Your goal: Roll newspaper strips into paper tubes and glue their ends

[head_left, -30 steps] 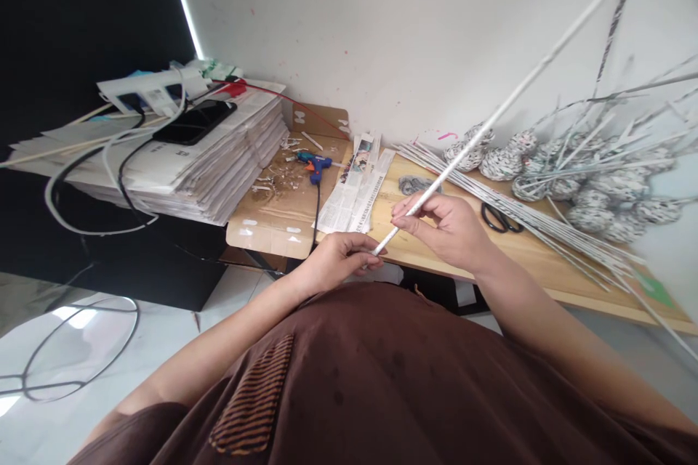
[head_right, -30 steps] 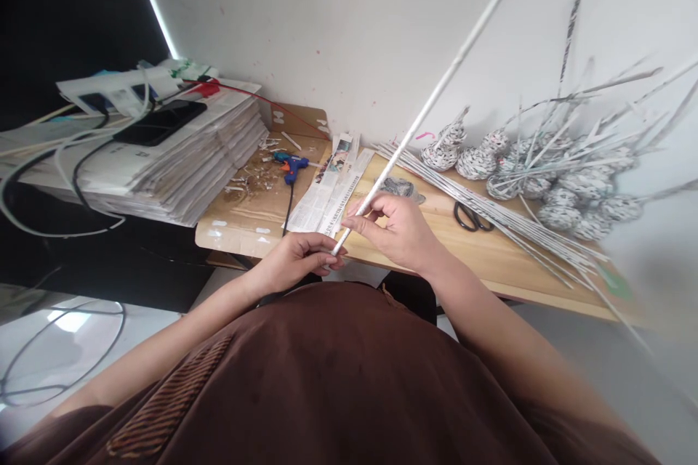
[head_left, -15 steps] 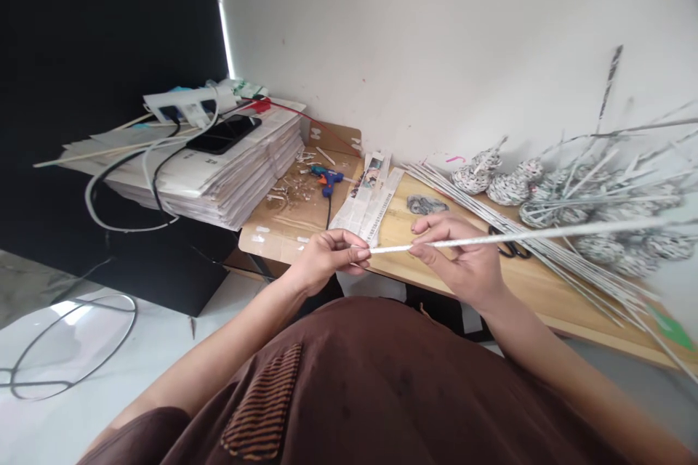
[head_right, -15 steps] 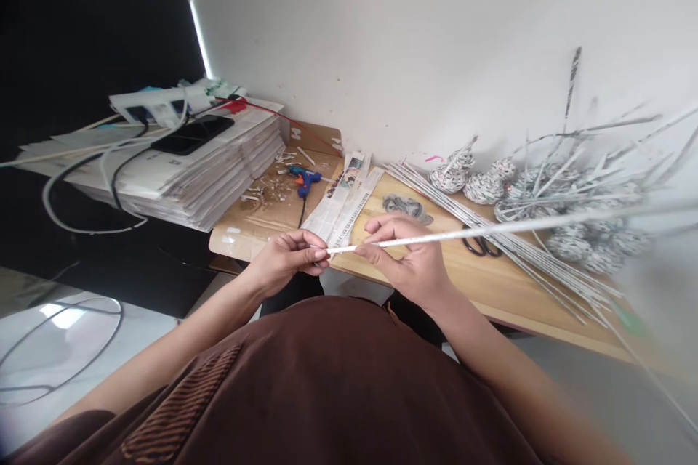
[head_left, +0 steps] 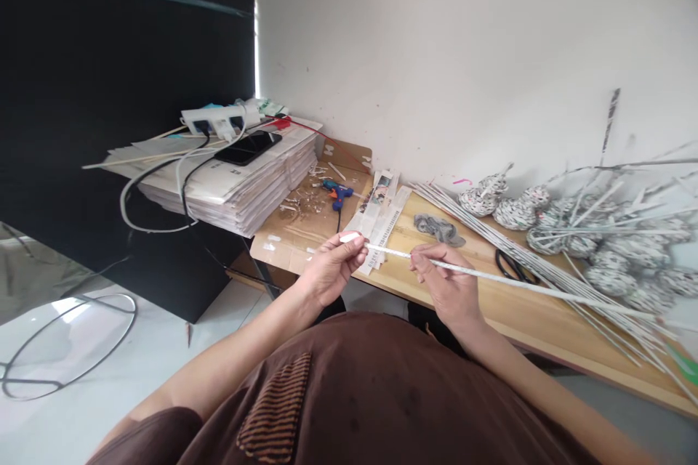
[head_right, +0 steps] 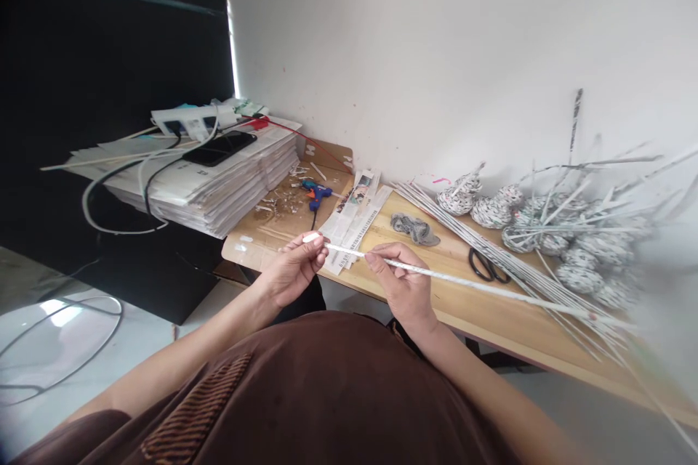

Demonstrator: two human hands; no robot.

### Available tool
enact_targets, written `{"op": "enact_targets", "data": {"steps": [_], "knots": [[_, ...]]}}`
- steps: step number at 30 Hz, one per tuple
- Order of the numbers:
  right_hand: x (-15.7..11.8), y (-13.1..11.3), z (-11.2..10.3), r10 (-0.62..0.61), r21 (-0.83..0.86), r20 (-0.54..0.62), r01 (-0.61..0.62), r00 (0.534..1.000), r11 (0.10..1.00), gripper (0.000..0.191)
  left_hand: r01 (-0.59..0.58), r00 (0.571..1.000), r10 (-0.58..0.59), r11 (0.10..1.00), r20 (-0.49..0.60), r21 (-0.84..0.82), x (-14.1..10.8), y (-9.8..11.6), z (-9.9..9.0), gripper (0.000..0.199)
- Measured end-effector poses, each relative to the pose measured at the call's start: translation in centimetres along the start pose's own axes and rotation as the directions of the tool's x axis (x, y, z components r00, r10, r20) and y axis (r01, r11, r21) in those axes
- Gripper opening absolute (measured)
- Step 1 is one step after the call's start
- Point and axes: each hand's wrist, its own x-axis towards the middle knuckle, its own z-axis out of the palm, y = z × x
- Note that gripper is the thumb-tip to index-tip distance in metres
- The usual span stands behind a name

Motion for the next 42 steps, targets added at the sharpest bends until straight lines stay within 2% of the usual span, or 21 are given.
{"op": "enact_targets", "data": {"steps": [5,8,13,16,18,19,21,22,24,25,26,28,30,32,35,37,38,39,40,41,42], "knots": [[-0.4,0.6,1.1,0.131,0.109,0.012,-0.131,0.991,0.985,0.016,-0.002,1.0,0.003,0.997,0.006,-0.074,0.2,-0.4,-0.3,0.013],[-0.6,0.8,1.6,0.237,0.23,0.035,-0.239,0.971,0.943,0.02,-0.014,1.0,0.016,0.997,0.027,-0.079,0.2,-0.5,-0.4,0.014],[-0.9,1.3,2.0,0.387,0.375,0.193,-0.432,0.902,0.82,0.025,-0.073,0.997,0.073,0.996,0.002,-0.055,0.1,-0.4,-0.5,0.014],[-1.2,1.6,1.9,0.403,0.347,0.369,-0.526,0.838,0.776,0.031,-0.1,0.995,0.098,0.993,-0.022,-0.057,0.2,-0.1,-0.7,0.011],[-1.5,1.2,1.6,0.383,0.257,0.506,-0.559,0.773,0.788,0.039,-0.125,0.992,0.123,0.99,-0.04,-0.07,0.5,0.4,-1.0,0.009],[-1.7,0.7,1.3,0.361,0.186,0.57,-0.545,0.738,0.818,0.04,-0.147,0.988,0.143,0.986,-0.053,-0.077,0.6,0.8,-1.2,0.007],[-2.1,-0.6,0.4,0.29,0.026,0.658,-0.405,0.695,0.914,0.034,-0.208,0.976,0.201,0.974,-0.088,-0.084,1.0,1.7,-1.6,0.005],[-2.1,-1.4,-0.1,0.233,-0.045,0.652,-0.269,0.721,0.962,0.028,-0.24,0.967,0.232,0.967,-0.103,-0.08,1.1,2.2,-1.7,0.004],[-2.1,-2.8,-1.5,0.009,-0.14,0.566,0.085,0.824,0.987,0.016,-0.297,0.949,0.288,0.953,-0.132,-0.056,1.1,3.3,-2.1,0.003],[-1.9,-3.3,-2.2,-0.151,-0.175,0.499,0.27,0.853,0.947,0.016,-0.321,0.938,0.312,0.946,-0.15,-0.043,1.1,3.8,-2.2,0.004],[-1.7,-3.6,-3.0,-0.284,-0.252,0.445,0.423,0.849,0.871,0.02,-0.34,0.929,0.33,0.94,-0.17,-0.034,1.0,4.3,-2.4,0.005],[-1.3,-3.3,-4.5,-0.404,-0.487,0.402,0.565,0.822,0.666,0.034,-0.367,0.913,0.354,0.93,-0.204,-0.026,0.8,5.2,-2.6,0.006],[-1.1,-2.0,-6.0,-0.345,-0.693,0.403,0.529,0.847,0.489,0.048,-0.377,0.907,0.361,0.926,-0.219,-0.037,0.6,5.8,-2.8,0.008],[-1.4,-0.2,-7.3,-0.243,-0.756,0.433,0.497,0.868,0.426,0.048,-0.379,0.907,0.358,0.924,-0.221,-0.058,0.5,6.3,-3.0,0.009],[-2.1,1.8,-8.5,-0.124,-0.746,0.441,0.44,0.889,0.499,0.024,-0.378,0.911,0.352,0.921,-0.213,-0.092,0.4,6.9,-3.2,0.013],[-2.5,2.0,-8.7,-0.022,-0.721,0.376,0.308,0.926,0.621,0.026,-0.374,0.914,0.348,0.921,-0.207,-0.105,0.3,7.2,-3.2,0.016],[-2.7,1.7,-8.7,0.084,-0.685,0.352,0.196,0.932,0.701,0.029,-0.372,0.916,0.345,0.922,-0.205,-0.108,0.3,7.4,-3.1,0.017],[-2.7,1.2,-8.7,0.23,-0.629,0.355,0.049,0.906,0.776,0.034,-0.369,0.917,0.343,0.923,-0.204,-0.11,0.3,7.5,-3.1,0.018],[-2.7,0.7,-8.6,0.396,-0.555,0.399,-0.127,0.827,0.822,0.039,-0.366,0.919,0.339,0.924,-0.2,-0.112,0.2,7.6,-3.1,0.018],[-2.7,0.2,-8.6,0.538,-0.478,0.481,-0.308,0.692,0.823,0.045,-0.361,0.922,0.335,0.926,-0.196,-0.113,0.2,7.7,-3.1,0.018],[-2.8,-0.2,-8.6,0.622,-0.418,0.561,-0.462,0.546,0.782,0.049,-0.352,0.925,0.328,0.929,-0.19,-0.114,0.1,7.8,-3.0,0.018]]}}
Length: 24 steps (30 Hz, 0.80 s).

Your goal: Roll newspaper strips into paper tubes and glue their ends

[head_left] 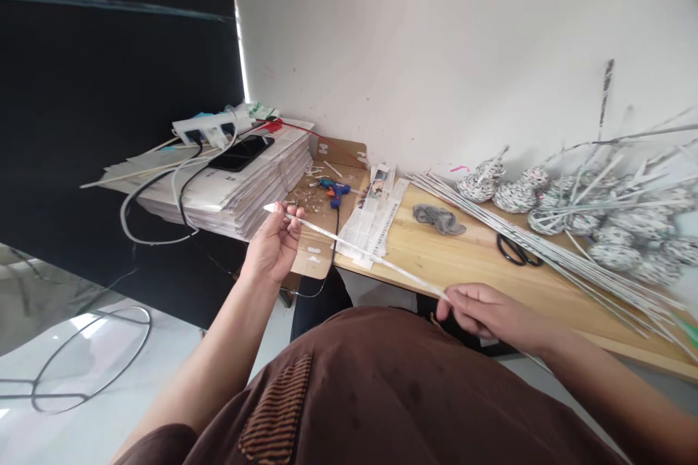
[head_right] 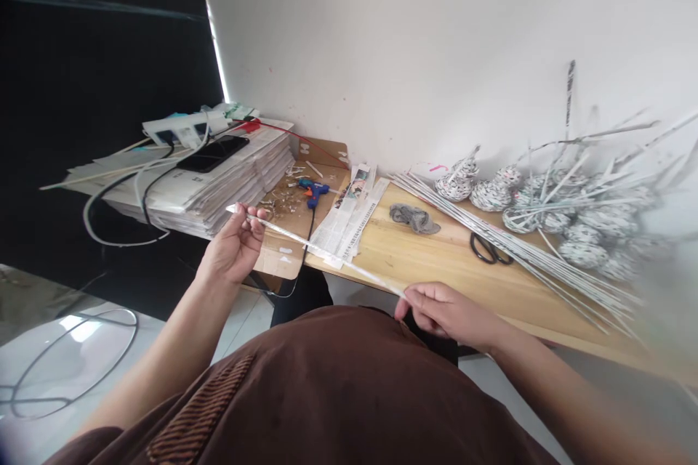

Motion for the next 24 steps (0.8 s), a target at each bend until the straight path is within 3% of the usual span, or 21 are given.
{"op": "enact_targets", "data": {"steps": [2,4,6,8,9,11,12,15,17,19,21,23,24], "knots": [[-0.4,-0.5,0.0,0.096,0.166,0.221,-0.134,0.971,0.977,0.053,0.022,1.0,-0.022,1.0,0.003,0.01,0.0,0.0,0.0,0.017],[-0.6,-0.7,0.1,0.138,0.164,0.24,-0.18,0.961,0.97,0.055,0.032,0.999,-0.032,0.999,-0.002,0.027,0.0,-0.1,-0.2,0.015],[-0.6,-0.8,0.3,0.107,0.024,0.1,-0.11,0.989,0.994,0.052,0.024,1.0,-0.024,0.999,-0.004,0.04,0.0,-0.3,-0.4,0.014],[-0.6,-0.9,0.5,-0.058,-0.214,-0.083,0.039,0.995,0.976,0.044,0.011,1.0,-0.011,0.999,-0.001,0.049,0.1,-0.5,-0.6,0.012],[-0.6,-0.9,0.6,-0.159,-0.321,-0.148,0.104,0.976,0.941,0.041,0.009,1.0,-0.009,0.999,0.0,0.051,0.1,-0.5,-0.7,0.011],[-0.6,-0.8,0.6,-0.25,-0.398,-0.204,0.153,0.946,0.905,0.039,0.013,1.0,-0.014,0.998,0.005,0.054,0.1,-0.5,-0.8,0.01],[-0.7,-0.8,0.5,-0.212,-0.35,-0.192,0.135,0.958,0.927,0.041,0.019,1.0,-0.02,0.998,0.011,0.056,0.0,-0.5,-0.8,0.01],[-1.0,-0.4,0.2,0.069,-0.002,0.045,-0.069,0.997,0.998,0.049,0.038,0.999,-0.039,0.998,0.028,0.055,-0.1,-0.4,-0.6,0.009],[-1.1,-0.3,0.0,0.167,0.169,0.239,-0.21,0.957,0.963,0.05,0.045,0.999,-0.046,0.998,0.028,0.048,-0.2,-0.4,-0.4,0.008],[-1.0,-0.4,0.0,0.176,0.178,0.301,-0.237,0.937,0.955,0.051,0.048,0.999,-0.049,0.998,0.015,0.047,-0.2,-0.6,-0.4,0.008],[-0.7,-0.7,0.2,0.123,0.029,0.214,-0.132,0.969,0.991,0.05,0.05,0.999,-0.05,0.997,0.0,0.059,-0.2,-0.8,-0.4,0.009],[-0.3,-0.9,0.7,-0.042,-0.215,0.034,0.048,0.999,0.975,0.045,0.051,0.999,-0.05,0.996,-0.017,0.07,-0.3,-1.1,-0.5,0.009],[-0.1,-1.0,0.9,-0.147,-0.335,-0.056,0.12,0.988,0.934,0.042,0.052,0.998,-0.05,0.996,-0.022,0.069,-0.3,-1.2,-0.6,0.01]]}}
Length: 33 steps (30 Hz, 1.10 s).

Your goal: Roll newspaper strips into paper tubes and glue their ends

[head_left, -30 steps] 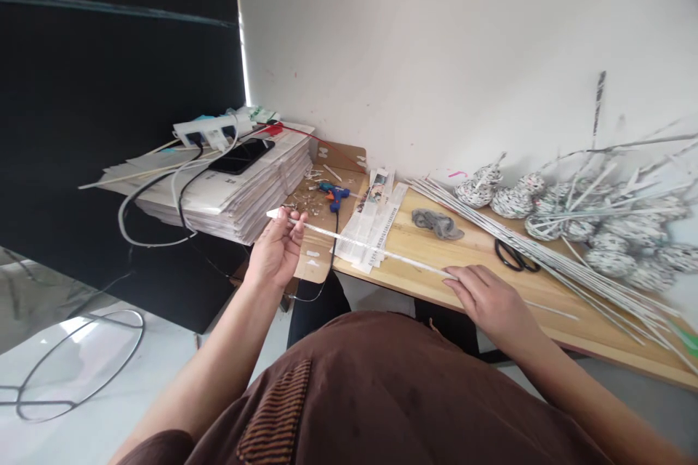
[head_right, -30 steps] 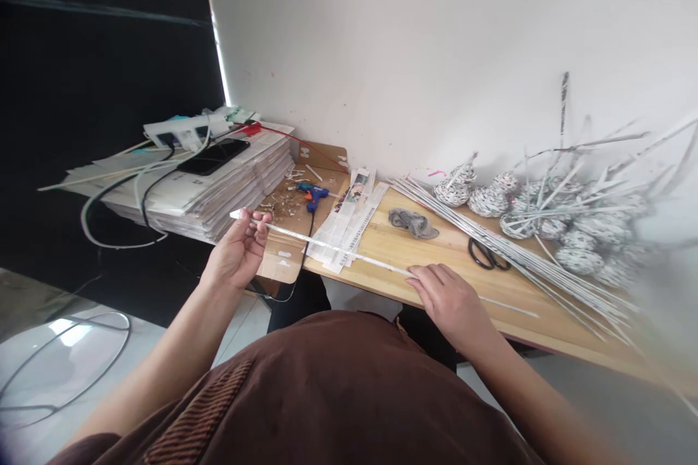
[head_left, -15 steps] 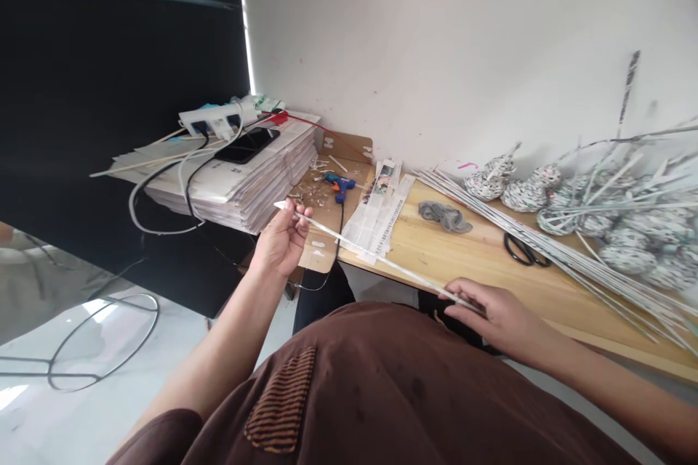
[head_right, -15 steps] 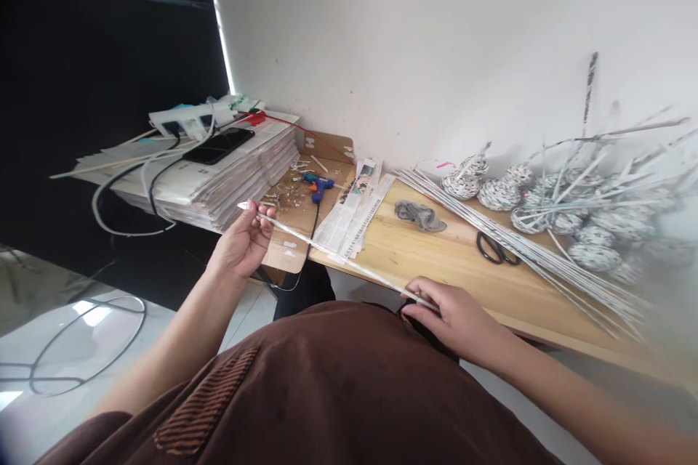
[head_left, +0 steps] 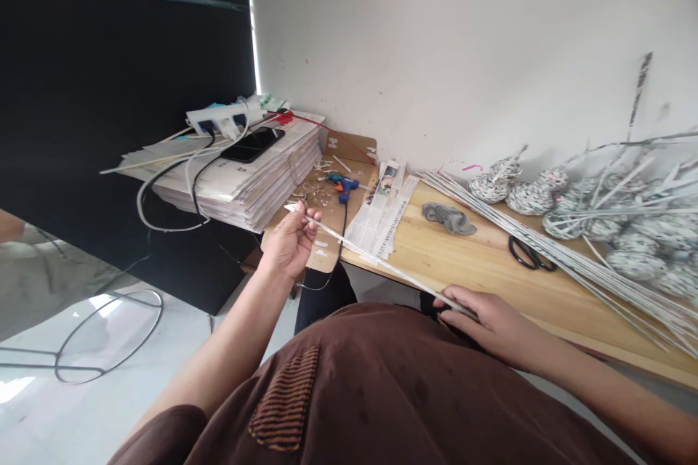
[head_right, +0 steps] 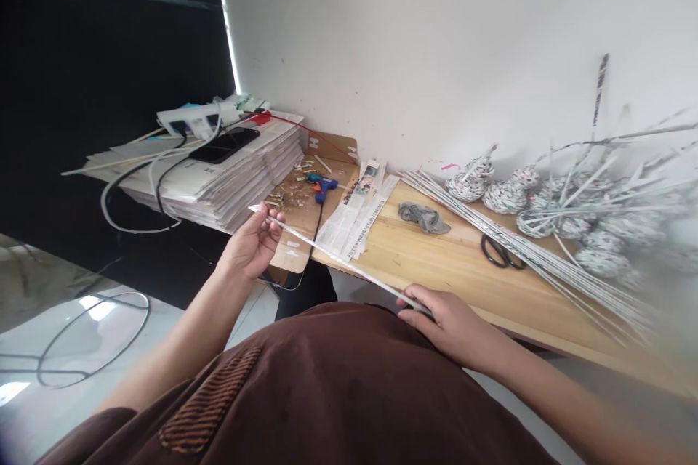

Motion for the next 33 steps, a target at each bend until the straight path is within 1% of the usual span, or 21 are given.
{"op": "enact_targets", "data": {"steps": [2,3,4,5,7,9,11,12,13,15,16,18,20,21,23,25,27,29,30,32,33], "knots": [[0.3,-0.1,0.5,-0.104,-0.153,-0.163,0.078,0.981,0.985,0.039,0.0,1.0,0.0,1.0,-0.004,-0.012,-0.1,-0.1,-0.1,0.01],[0.4,-0.1,0.6,-0.107,-0.161,-0.188,0.077,0.976,0.984,0.04,0.001,1.0,-0.001,1.0,0.0,-0.018,-0.1,-0.1,-0.1,0.01],[0.4,0.0,0.7,-0.078,-0.117,-0.17,0.059,0.982,0.991,0.041,0.003,1.0,-0.003,1.0,0.006,-0.022,-0.1,-0.1,-0.1,0.01],[0.4,0.1,0.8,-0.03,-0.027,-0.108,0.027,0.994,0.999,0.043,0.006,1.0,-0.006,1.0,0.011,-0.023,-0.2,0.0,0.0,0.011],[0.2,0.5,0.6,0.078,0.216,0.11,-0.1,0.991,0.971,0.049,0.013,1.0,-0.013,1.0,0.009,-0.017,-0.3,0.1,0.2,0.012],[0.1,0.8,0.3,0.131,0.38,0.318,-0.253,0.939,0.889,0.054,0.02,1.0,-0.02,1.0,-0.003,-0.006,-0.4,0.0,0.4,0.012],[0.0,0.8,0.0,0.133,0.402,0.41,-0.309,0.902,0.862,0.056,0.029,0.999,-0.029,1.0,-0.02,0.007,-0.5,-0.2,0.5,0.011],[0.1,0.7,-0.1,0.133,0.371,0.397,-0.291,0.908,0.882,0.055,0.032,0.999,-0.032,0.999,-0.028,0.013,-0.6,-0.3,0.5,0.011],[0.2,0.6,-0.1,0.128,0.32,0.346,-0.245,0.929,0.915,0.053,0.034,0.999,-0.033,0.999,-0.034,0.018,-0.6,-0.5,0.5,0.01],[0.6,0.1,0.1,0.083,0.164,0.152,-0.108,0.985,0.981,0.046,0.033,0.999,-0.032,0.999,-0.04,0.029,-0.6,-0.9,0.4,0.009],[0.8,-0.1,0.3,0.037,0.065,0.033,-0.039,0.999,0.997,0.042,0.031,0.999,-0.03,0.999,-0.038,0.033,-0.6,-1.1,0.3,0.008],[1.3,-0.3,0.7,-0.064,-0.116,-0.152,0.047,0.986,0.992,0.036,0.026,0.999,-0.025,0.999,-0.031,0.031,-0.6,-1.3,0.2,0.006],[1.7,-0.3,1.1,-0.086,-0.153,-0.19,0.057,0.978,0.987,0.037,0.019,1.0,-0.019,1.0,-0.02,0.019,-0.7,-1.3,0.2,0.005],[1.7,-0.3,1.2,-0.053,-0.09,-0.14,0.041,0.989,0.995,0.04,0.019,1.0,-0.018,1.0,-0.013,0.013,-0.7,-1.2,0.2,0.005],[1.7,0.0,1.1,0.046,0.148,0.086,-0.058,0.995,0.987,0.047,0.027,1.0,-0.027,1.0,0.002,0.005,-0.9,-0.9,0.3,0.007],[1.4,0.1,0.8,0.098,0.346,0.312,-0.209,0.945,0.915,0.052,0.042,0.999,-0.042,0.999,0.01,0.0,-1.0,-0.7,0.4,0.009],[1.2,0.0,0.6,0.111,0.394,0.398,-0.279,0.911,0.875,0.054,0.053,0.999,-0.053,0.999,0.007,-0.003,-1.0,-0.9,0.5,0.01],[1.4,-0.4,0.6,0.103,0.341,0.347,-0.228,0.932,0.912,0.053,0.056,0.998,-0.056,0.998,0.0,-0.003,-1.1,-1.3,0.5,0.009],[1.7,-0.7,0.7,0.085,0.287,0.273,-0.165,0.958,0.944,0.05,0.058,0.998,-0.058,0.998,-0.001,-0.001,-1.0,-1.6,0.4,0.008],[2.4,-1.5,1.1,-0.002,0.131,0.047,-0.004,0.999,0.991,0.042,0.069,0.998,-0.069,0.998,0.005,0.007,-1.0,-2.2,0.4,0.008],[2.8,-1.8,1.3,-0.063,0.039,-0.068,0.066,0.996,0.997,0.039,0.075,0.997,-0.075,0.997,0.01,0.009,-1.0,-2.3,0.4,0.008]]}}
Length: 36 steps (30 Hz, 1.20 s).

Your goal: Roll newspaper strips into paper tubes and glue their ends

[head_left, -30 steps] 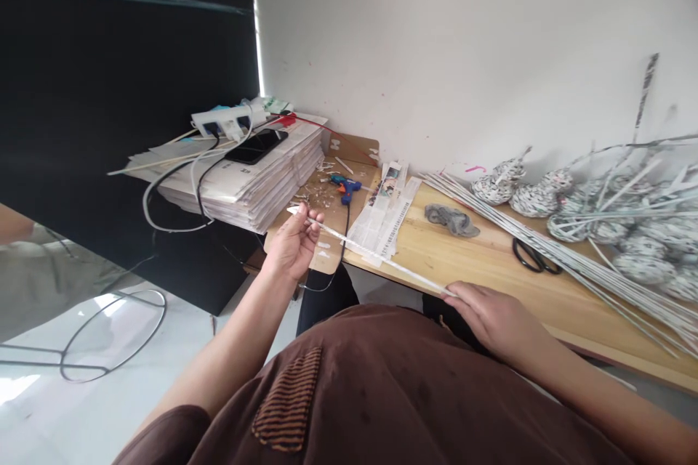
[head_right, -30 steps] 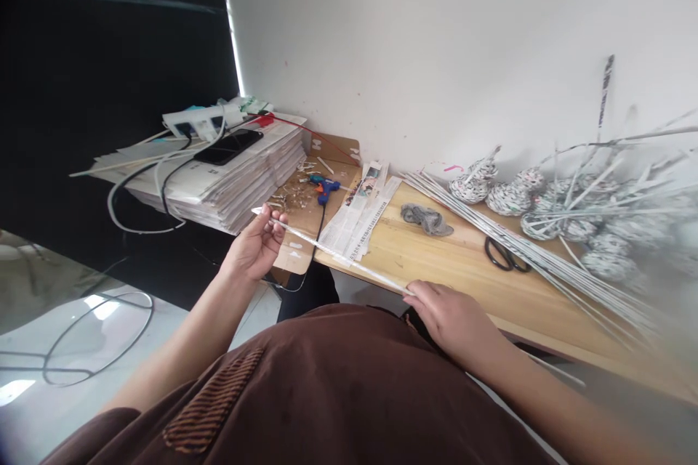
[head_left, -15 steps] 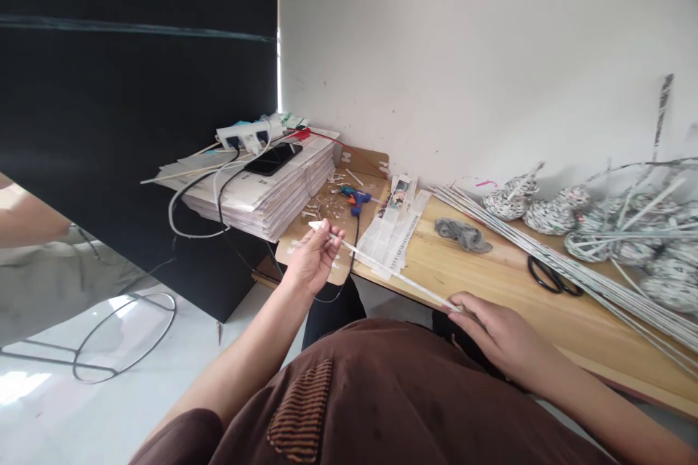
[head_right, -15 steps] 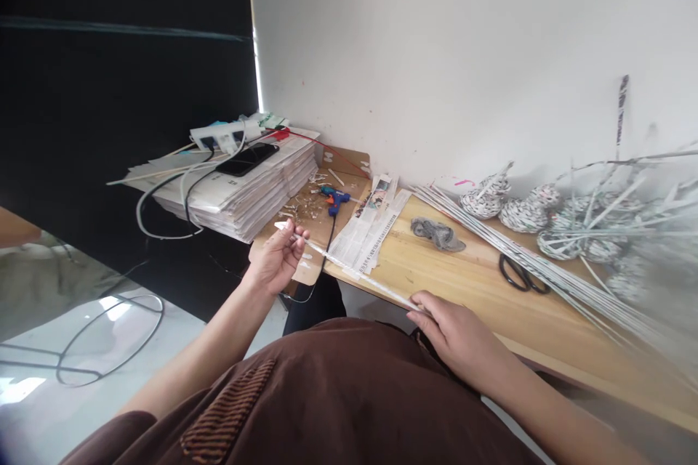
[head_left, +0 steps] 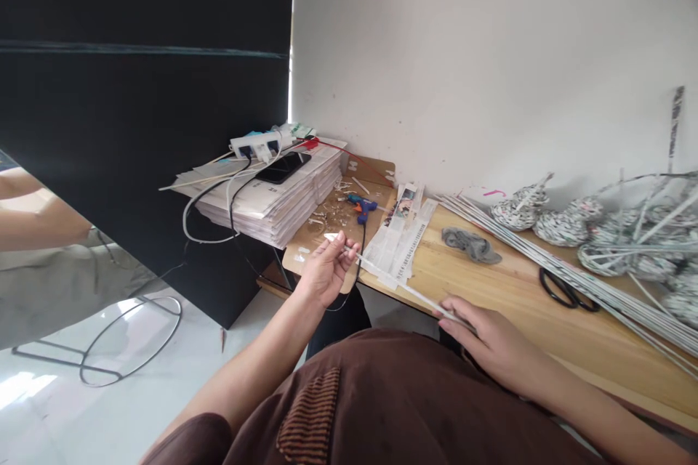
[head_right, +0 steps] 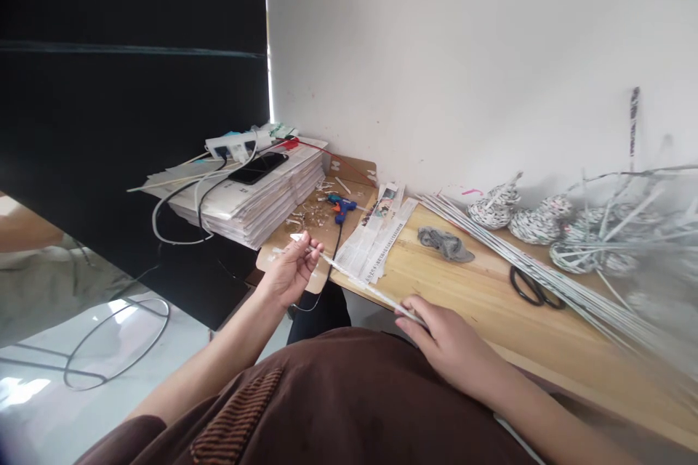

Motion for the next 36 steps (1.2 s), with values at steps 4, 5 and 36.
{"op": "enact_targets", "data": {"steps": [4,5,36], "knots": [[1.0,-0.5,0.3,-0.04,-0.004,-0.029,0.04,0.999,0.999,0.043,0.012,1.0,-0.012,1.0,0.014,-0.003,-0.1,0.0,0.2,0.007],[1.0,-0.4,0.2,0.017,0.109,0.074,-0.025,0.997,0.994,0.046,0.015,1.0,-0.015,1.0,0.019,-0.001,-0.2,0.1,0.3,0.007],[1.8,-0.9,1.1,-0.098,-0.088,-0.097,0.09,0.99,0.992,0.041,0.034,0.996,-0.031,0.999,0.083,-0.027,0.1,-1.7,0.7,0.018]]}}
